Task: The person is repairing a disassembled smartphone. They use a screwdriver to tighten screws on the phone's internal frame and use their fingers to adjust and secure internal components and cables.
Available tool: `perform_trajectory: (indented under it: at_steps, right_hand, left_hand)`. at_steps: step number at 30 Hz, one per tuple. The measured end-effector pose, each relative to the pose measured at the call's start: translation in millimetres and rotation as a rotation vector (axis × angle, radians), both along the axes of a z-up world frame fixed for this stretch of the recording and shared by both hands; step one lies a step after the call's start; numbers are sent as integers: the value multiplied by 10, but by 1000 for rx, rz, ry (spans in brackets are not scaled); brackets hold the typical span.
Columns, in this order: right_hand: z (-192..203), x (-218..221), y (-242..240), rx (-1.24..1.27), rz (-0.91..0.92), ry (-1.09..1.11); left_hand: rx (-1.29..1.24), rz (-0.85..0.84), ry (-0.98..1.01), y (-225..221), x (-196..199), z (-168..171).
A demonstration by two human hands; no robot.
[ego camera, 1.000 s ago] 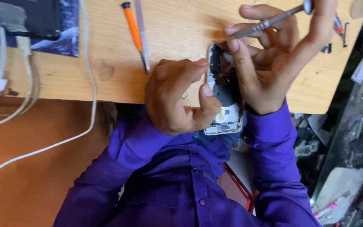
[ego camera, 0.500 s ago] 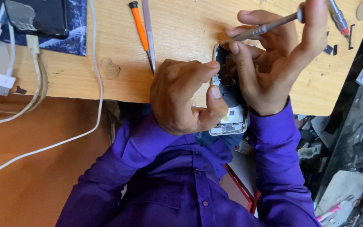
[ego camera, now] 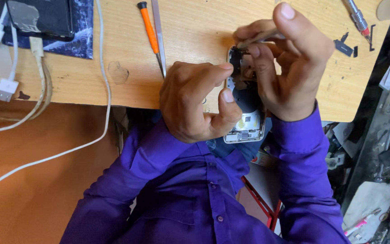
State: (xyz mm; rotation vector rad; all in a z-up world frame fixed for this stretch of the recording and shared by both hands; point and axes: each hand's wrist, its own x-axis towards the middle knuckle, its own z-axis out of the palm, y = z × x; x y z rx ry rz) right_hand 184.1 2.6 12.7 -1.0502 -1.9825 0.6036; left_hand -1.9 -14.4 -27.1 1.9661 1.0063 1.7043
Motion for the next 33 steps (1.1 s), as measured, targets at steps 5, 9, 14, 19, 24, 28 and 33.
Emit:
perform_trajectory:
  at_steps: [5, 9, 14, 19, 24, 28, 33]
  right_hand:
    - [36, 4, 19, 75, -22, -106]
    - [-5, 23, 4, 28, 12, -43]
    - [-83, 121, 62, 98, -26, -57]
    - [-87, 31, 72, 108, -69, 6]
    - [26, 110, 26, 151, -7, -40]
    - [9, 251, -195, 124, -147, 116]
    - [-70, 593, -584, 11, -733, 790]
  left_hand:
    - [19, -1, 22, 41, -19, 76]
    - [-23, -2, 56, 24, -19, 109]
    - [-91, -3, 222, 29, 11, 147]
    - [-117, 16, 280, 21, 41, 203]
    - [-171, 20, 395, 34, 107, 235]
    - [-200, -7, 386, 13, 117, 184]
    - [-226, -21, 366, -2, 126, 184]
